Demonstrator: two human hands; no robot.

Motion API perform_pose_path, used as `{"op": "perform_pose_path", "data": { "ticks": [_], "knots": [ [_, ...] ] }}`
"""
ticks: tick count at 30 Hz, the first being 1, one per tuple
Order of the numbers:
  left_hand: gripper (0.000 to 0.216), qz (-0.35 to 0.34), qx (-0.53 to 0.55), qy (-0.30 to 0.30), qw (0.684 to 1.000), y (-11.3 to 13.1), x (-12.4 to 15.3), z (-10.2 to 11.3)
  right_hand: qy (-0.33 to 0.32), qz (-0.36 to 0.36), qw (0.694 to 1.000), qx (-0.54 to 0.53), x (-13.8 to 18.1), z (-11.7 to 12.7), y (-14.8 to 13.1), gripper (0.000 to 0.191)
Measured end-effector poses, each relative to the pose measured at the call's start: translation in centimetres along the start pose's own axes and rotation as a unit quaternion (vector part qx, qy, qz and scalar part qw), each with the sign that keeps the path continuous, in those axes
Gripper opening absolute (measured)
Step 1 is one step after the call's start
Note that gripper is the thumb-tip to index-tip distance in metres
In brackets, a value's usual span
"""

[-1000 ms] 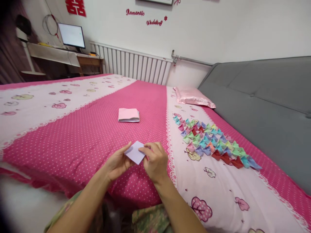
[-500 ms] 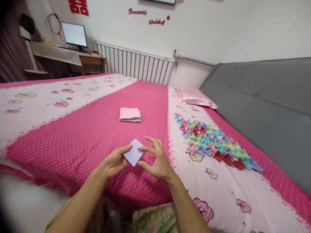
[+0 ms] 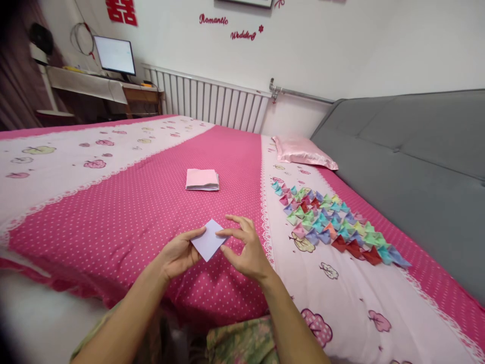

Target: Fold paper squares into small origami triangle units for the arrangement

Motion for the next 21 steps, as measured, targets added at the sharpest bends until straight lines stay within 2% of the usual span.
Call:
{"op": "perform_pose_path", "data": {
  "ticks": [5, 12, 21],
  "knots": [
    [0.017, 0.002, 0.001, 0.001, 1.0, -0.21, -0.19, 0.15, 0.002, 0.001, 1.0, -0.011, -0.01, -0.02, -0.01, 0.022],
    [0.021, 0.013, 0.015, -0.018, 1.0, -0.53, -0.36, -0.09, 0.012, 0.007, 1.0, -0.01, -0.03, -0.05, 0.15, 0.029],
    [0.018, -0.003, -0.008, -0.005, 1.0, -0.51, -0.29, -0.05, 0.013, -0.019, 0.999, -0.023, -0.06, -0.13, 0.92, 0.024]
  ]
}}
Point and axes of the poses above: each hand's wrist, its own x-axis away from the middle knuckle, its own z-axis out of the back of the hand, y = z × x, the point moved 9 cm from there along -x, towards the middle knuckle, and after that the axes turned 4 degrees about -z, right-handed, at the moved point
